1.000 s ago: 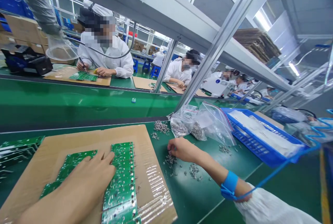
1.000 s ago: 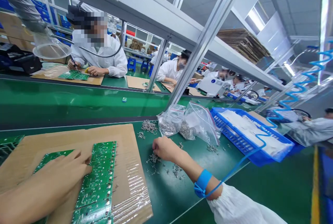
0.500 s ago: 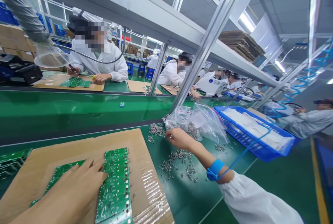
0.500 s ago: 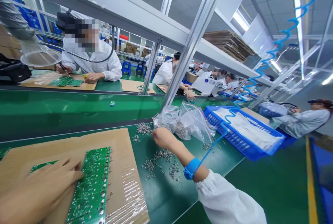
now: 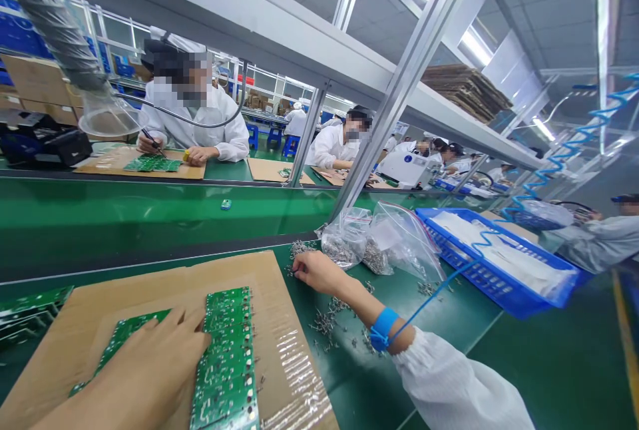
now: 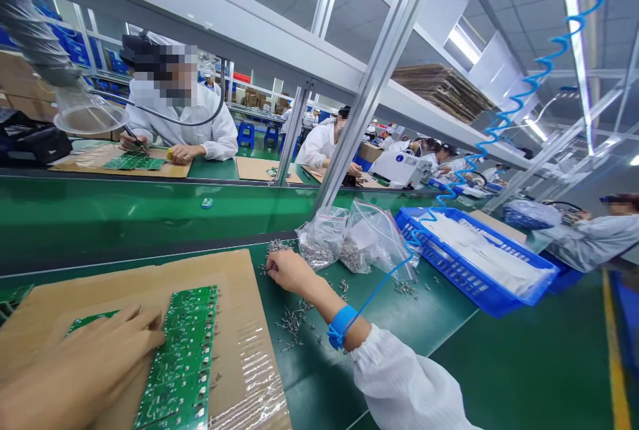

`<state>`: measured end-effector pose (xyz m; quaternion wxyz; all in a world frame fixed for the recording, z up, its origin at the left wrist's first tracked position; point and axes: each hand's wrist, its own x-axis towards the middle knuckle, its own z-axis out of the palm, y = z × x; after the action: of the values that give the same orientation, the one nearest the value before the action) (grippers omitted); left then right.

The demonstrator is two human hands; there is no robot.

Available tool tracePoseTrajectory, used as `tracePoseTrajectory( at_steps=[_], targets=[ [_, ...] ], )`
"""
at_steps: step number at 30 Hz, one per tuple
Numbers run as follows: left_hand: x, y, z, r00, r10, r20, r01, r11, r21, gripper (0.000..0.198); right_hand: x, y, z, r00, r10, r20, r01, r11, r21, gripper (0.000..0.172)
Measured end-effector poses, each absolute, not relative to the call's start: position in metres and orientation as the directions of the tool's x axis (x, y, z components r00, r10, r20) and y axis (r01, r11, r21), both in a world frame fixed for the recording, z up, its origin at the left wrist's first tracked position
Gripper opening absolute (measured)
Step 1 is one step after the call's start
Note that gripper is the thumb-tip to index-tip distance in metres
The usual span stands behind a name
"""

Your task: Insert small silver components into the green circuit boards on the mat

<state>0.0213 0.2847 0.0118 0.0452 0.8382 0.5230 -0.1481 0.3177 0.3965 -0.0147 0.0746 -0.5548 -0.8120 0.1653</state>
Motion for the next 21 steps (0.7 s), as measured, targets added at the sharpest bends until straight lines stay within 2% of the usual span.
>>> tracePoseTrajectory(
  at_steps=[4, 8, 12, 16, 21],
  targets=[
    [0.024, 0.283, 0.021, 0.415, 0.848, -0.329, 0.885, -0.461, -0.070, 0.064, 0.330, 0.399, -0.010, -0.354, 0.934, -0.047, 0.841, 0.296, -0.453, 0.014],
    [0.031, 0.282, 0.038, 0.368, 0.831, -0.417, 0.903, -0.427, -0.055, 0.066, 0.341, 0.399, -0.005, -0.328, 0.940, -0.092, 0.796, 0.223, -0.563, 0.015],
    [0.034, 0.281, 0.042, 0.346, 0.833, -0.431, 0.910, -0.410, -0.062, 0.068, 0.350, 0.403, -0.002, -0.319, 0.938, -0.134, 0.783, 0.181, -0.596, 0.018],
    [0.030, 0.283, 0.028, 0.366, 0.858, -0.360, 0.906, -0.417, -0.072, 0.066, 0.364, 0.406, 0.005, -0.301, 0.941, -0.155, 0.826, 0.176, -0.535, 0.021],
    [0.025, 0.282, 0.017, 0.363, 0.890, -0.278, 0.916, -0.395, -0.070, 0.058, 0.375, 0.402, 0.002, -0.241, 0.963, -0.124, 0.918, 0.185, -0.351, 0.015]
  ],
)
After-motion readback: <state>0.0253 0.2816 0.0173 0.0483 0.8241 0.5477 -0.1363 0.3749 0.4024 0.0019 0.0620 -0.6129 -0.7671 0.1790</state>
